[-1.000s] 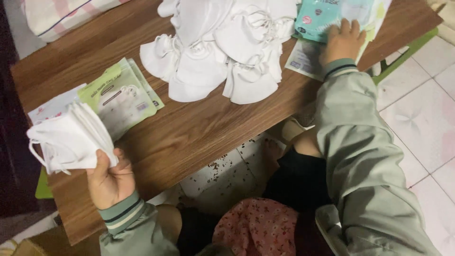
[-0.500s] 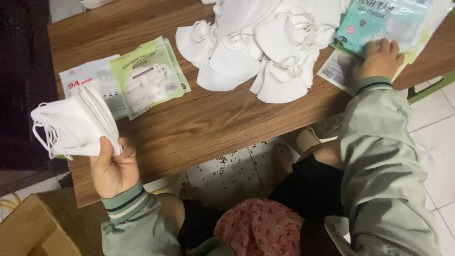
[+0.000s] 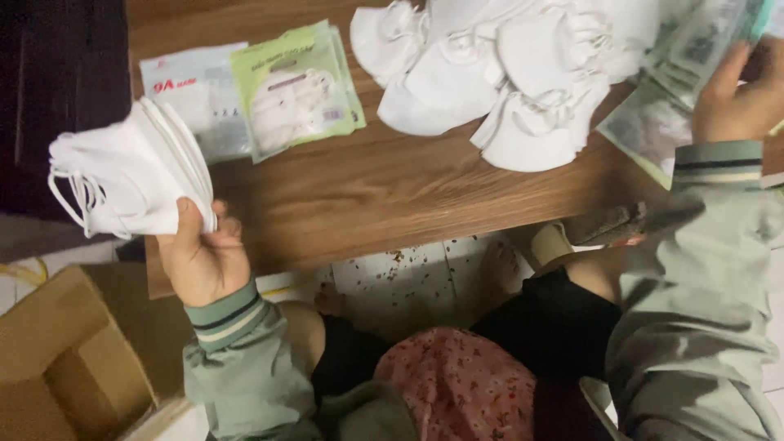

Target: The person sits at a wooden table and repeatedly picks up white face masks, folds them, and places them into plastic packaging. They handle loose masks and sealed packages labeled '9A MASK' throughout the process.

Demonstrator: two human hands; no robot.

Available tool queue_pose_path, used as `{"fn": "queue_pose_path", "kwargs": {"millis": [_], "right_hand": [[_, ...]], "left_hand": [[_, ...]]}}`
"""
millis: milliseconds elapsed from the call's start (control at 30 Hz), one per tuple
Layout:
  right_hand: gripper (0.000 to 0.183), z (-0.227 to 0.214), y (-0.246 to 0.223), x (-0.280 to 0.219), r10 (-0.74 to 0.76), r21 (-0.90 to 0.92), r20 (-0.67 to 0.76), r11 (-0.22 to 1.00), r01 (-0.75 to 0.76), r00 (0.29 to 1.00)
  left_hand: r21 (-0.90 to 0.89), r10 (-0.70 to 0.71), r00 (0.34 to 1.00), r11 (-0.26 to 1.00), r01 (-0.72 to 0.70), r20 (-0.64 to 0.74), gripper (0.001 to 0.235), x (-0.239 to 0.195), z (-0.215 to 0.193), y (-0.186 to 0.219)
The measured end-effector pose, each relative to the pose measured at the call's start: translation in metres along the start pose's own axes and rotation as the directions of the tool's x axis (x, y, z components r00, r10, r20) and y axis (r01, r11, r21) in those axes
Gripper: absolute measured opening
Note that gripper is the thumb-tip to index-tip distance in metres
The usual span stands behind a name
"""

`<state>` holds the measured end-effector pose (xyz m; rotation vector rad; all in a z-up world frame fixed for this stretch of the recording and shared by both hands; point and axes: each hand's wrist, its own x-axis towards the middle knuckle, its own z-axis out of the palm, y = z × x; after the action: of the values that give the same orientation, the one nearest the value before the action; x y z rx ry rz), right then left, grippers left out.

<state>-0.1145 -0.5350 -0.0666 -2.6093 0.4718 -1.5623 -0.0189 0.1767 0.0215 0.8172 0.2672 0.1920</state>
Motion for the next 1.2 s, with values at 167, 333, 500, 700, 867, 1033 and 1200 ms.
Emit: {"fn": "queue_pose_path", "kwargs": {"millis": [167, 333, 500, 700, 867, 1033, 1200], "right_hand": [[0.017, -0.014, -0.18, 0.014, 0.075, 0.497, 0.334, 0.833, -0.243, 0.939], [0.005, 0.038, -0.367, -0.06, 0.087, 0.655, 0.61, 0.503, -0.563, 0.788], [0.026, 0.044, -0.51, -0.095, -0.043, 0.507, 0.839, 0.427, -0.749, 0.543], [0.055, 0.037, -0.51, -0.106, -0.412, 0.281, 0.886, 0.111, -0.953, 0.213], [0.058, 0.016, -0.444, -0.086, -0.418, 0.216, 0.871, -0.146, -0.965, 0.258], [0.083, 0.015, -0.392, -0.111, -0.523, 0.152, 0.795, -0.319, -0.935, 0.308], [0.094, 0.054, -0.305, -0.129, -0.648, 0.15, 0.722, -0.198, -0.969, 0.244]], "left_hand": [[0.009, 0.119, 0.989, 0.993, -0.119, -0.083, 0.059, 0.001, -0.015, 0.01], [0.017, 0.222, 0.962, 0.975, -0.222, -0.157, 0.034, -0.013, 0.001, 0.031], [0.113, 0.231, 0.967, 0.969, -0.219, -0.105, 0.029, -0.012, 0.007, 0.025], [0.209, 0.149, 0.983, 0.963, -0.17, 0.111, 0.023, 0.008, -0.015, 0.005], [0.403, -0.031, 0.946, 0.909, -0.108, 0.323, 0.017, -0.013, -0.016, -0.02], [0.686, -0.401, 0.838, 0.726, 0.045, 0.369, 0.004, -0.04, -0.025, -0.098], [0.74, -0.589, 0.631, 0.671, 0.036, 0.504, 0.031, -0.057, -0.013, -0.116]]}}
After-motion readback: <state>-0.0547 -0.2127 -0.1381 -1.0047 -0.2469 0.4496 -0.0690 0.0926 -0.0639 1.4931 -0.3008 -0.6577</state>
